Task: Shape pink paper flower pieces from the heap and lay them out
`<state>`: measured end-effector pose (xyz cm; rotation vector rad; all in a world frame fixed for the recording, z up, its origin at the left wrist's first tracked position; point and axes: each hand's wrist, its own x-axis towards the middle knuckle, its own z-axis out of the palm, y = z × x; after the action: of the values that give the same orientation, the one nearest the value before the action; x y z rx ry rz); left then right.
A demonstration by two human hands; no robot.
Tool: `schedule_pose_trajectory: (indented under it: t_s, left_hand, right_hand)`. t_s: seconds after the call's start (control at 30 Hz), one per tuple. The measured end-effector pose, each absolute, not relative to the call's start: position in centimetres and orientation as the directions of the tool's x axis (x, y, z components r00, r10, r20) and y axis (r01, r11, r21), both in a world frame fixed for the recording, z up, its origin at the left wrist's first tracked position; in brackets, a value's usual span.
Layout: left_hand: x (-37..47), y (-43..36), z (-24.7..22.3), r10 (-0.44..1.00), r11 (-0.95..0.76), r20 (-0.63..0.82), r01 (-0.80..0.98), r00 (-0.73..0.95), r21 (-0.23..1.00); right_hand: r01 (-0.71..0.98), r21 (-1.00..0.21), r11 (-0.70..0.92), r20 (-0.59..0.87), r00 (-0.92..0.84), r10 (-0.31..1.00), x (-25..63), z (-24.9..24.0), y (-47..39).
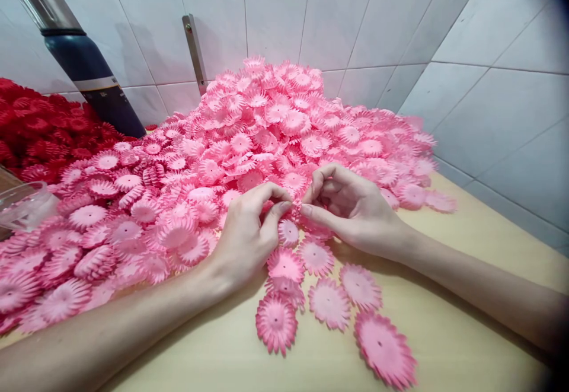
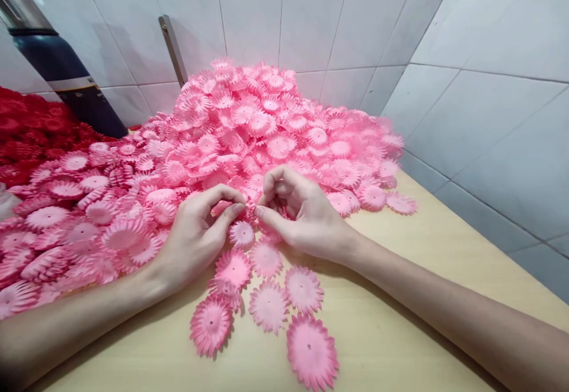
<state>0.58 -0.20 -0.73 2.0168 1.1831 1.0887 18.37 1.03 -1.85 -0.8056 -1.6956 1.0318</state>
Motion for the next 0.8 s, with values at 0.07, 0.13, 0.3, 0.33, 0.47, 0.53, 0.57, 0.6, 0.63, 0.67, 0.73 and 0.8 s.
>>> schedule_pose_trajectory:
  t_s: [0.07,0.13,0.3,0.33,0.47,0.53,0.57,0.6,0.63,0.67,0.73,0.8]
  left_hand:
    - [0.5,-0.2,-0.7,0.873,-0.486,0.393,0.439,0.290,0.755]
    - [0.5,-0.3,-0.7,0.850,-0.524,0.420,0.441,0.317,0.728]
    - [0.6,0.0,-0.5,0.804,-0.594,0.460,0.459,0.377,0.661]
    - [0.6,0.0,-0.5,0.802,-0.596,0.462,0.463,0.378,0.656]
    - [0.6,-0.2,-0.3,0.791,-0.609,0.461,0.446,0.402,0.656]
    - [0.5,-0.4,-0.4,0.764,-0.641,0.486,0.411,0.424,0.648]
    - [0.5,-0.4,-0.4,0.763,-0.642,0.497,0.391,0.414,0.660]
    - [0.5,-0.4,-0.5,0.778,-0.622,0.494,0.370,0.387,0.690]
    - [0.5,-0.4,-0.7,0.807,-0.585,0.481,0.352,0.344,0.730]
    - [0.5,-0.3,-0.8,0.837,-0.541,0.458,0.328,0.298,0.775]
    - [0.6,-0.1,-1.2,0.888,-0.448,0.395,0.246,0.237,0.860]
    - [0.6,0.2,-1.4,0.912,-0.383,0.335,0.198,0.237,0.902]
  right_hand:
    - [0.081,-0.877,0.473,0.427,-0.316,0.847,18.3,-1.9,0.9]
    - [0.145,-0.829,0.540,0.482,-0.304,0.821,18.3,-2.1,0.8]
    - [0.316,-0.654,0.687,0.621,-0.294,0.727,18.3,-2.5,0.6]
    - [0.342,-0.618,0.707,0.645,-0.293,0.706,18.3,-2.6,0.6]
    - [0.456,-0.572,0.682,0.683,-0.195,0.704,18.7,-2.5,1.2]
    - [0.484,-0.640,0.597,0.659,-0.055,0.750,19.1,-2.5,1.7]
    - [0.463,-0.674,0.576,0.644,-0.014,0.765,19.2,-2.5,1.8]
    - [0.432,-0.691,0.580,0.641,-0.007,0.768,19.3,-2.5,1.9]
    - [0.395,-0.695,0.600,0.640,-0.040,0.767,19.3,-2.5,1.9]
    - [0.357,-0.691,0.628,0.647,-0.082,0.758,19.3,-2.6,1.9]
    - [0.304,-0.671,0.676,0.662,-0.166,0.731,19.1,-2.6,1.6]
    - [0.283,-0.653,0.703,0.676,-0.203,0.709,19.0,-2.7,1.2]
